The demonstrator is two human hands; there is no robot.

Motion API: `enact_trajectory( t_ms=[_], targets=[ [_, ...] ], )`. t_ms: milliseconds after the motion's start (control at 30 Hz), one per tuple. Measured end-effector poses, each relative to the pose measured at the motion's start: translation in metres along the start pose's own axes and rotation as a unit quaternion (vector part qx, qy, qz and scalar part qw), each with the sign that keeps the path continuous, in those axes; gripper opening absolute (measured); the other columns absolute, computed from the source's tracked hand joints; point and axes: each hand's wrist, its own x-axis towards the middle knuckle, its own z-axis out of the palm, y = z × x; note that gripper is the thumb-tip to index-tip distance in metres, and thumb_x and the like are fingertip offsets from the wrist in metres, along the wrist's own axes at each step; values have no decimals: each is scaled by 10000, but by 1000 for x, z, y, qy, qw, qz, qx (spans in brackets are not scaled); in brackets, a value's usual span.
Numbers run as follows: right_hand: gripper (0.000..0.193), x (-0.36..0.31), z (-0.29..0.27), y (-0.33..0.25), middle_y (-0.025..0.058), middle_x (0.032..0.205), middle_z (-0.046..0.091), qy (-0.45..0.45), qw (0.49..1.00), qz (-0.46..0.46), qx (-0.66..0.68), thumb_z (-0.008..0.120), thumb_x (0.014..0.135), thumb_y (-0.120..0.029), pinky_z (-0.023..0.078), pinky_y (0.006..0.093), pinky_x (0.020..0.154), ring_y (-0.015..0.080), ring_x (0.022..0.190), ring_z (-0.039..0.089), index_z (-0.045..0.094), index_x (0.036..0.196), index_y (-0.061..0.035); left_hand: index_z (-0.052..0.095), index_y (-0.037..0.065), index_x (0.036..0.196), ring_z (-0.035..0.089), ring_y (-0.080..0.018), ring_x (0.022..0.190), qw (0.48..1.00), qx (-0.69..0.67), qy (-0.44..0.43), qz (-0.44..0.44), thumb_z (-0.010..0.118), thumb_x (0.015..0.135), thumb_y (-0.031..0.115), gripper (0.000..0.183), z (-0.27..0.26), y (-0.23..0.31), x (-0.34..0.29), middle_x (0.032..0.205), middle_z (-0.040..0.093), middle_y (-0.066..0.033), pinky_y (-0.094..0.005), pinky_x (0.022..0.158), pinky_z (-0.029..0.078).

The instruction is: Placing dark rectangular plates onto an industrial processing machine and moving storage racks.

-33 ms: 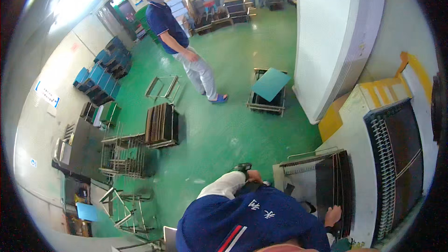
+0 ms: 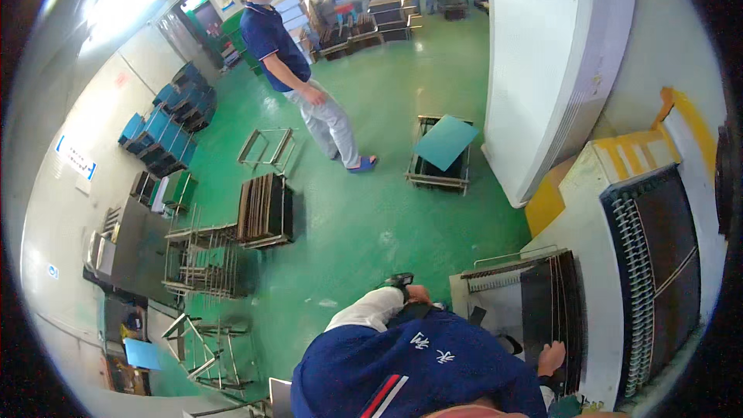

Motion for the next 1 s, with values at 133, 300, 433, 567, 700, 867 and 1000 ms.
enact_trajectory(
  t_ms=[133, 300, 433, 567, 700, 867, 1000],
  targets=[
    [202, -2, -28, 3, 188, 904, 589, -60, 995, 74, -17, 678, 788, -202, 480, 470, 751, 384, 849, 591, 602, 851, -26, 669, 153, 950, 640, -343, 840, 998, 66, -3, -4, 620, 775, 224, 195, 2, 6, 20, 913, 665, -113, -475, 711, 500],
    [247, 6, 3, 12, 187, 899, 591, -79, 991, 102, 27, 676, 798, -263, 466, 501, 681, 394, 822, 591, 602, 845, -33, 717, 102, 926, 642, -303, 818, 987, -34, 80, -133, 658, 816, 353, 281, 56, -86, 61, 877, 685, -138, -431, 712, 495],
    [262, 4, -45, -30, 231, 911, 618, -91, 991, 97, 19, 673, 772, -220, 473, 490, 782, 418, 895, 598, 647, 851, 28, 704, 67, 1046, 644, -259, 922, 992, -89, -21, -92, 646, 830, 435, 430, 27, -45, 48, 994, 703, -126, -392, 803, 497],
    [283, 0, -22, -4, 240, 952, 620, -70, 994, 89, 1, 683, 767, -236, 476, 486, 795, 418, 904, 600, 648, 849, 32, 706, 57, 1031, 638, -214, 887, 974, -129, -11, -188, 636, 834, 475, 468, -8, 20, 22, 963, 705, -119, -382, 779, 491],
    [305, 12, -1, 15, 243, 929, 610, -40, 997, 59, 7, 679, 770, -261, 470, 495, 785, 424, 902, 595, 642, 852, 30, 707, 54, 1026, 632, -207, 870, 964, -162, -15, -212, 630, 840, 493, 483, -15, 28, 18, 954, 704, -106, -389, 768, 486],
    [316, 24, -26, -3, 244, 1044, 626, -103, 990, 92, -1, 644, 831, -315, 454, 510, 865, 411, 1009, 578, 649, 931, -16, 704, 50, 1032, 628, -211, 871, 967, -149, 15, -204, 644, 833, 517, 511, 2, 11, 15, 953, 699, -101, -397, 765, 482],
    [309, 20, -18, 9, 240, 1008, 600, -82, 993, 82, 9, 653, 811, -281, 470, 494, 813, 417, 974, 581, 635, 906, 12, 709, 60, 1035, 626, -215, 896, 963, -167, 16, -213, 646, 829, 515, 503, 4, 30, 6, 960, 700, -91, -387, 799, 484]
  ],
)
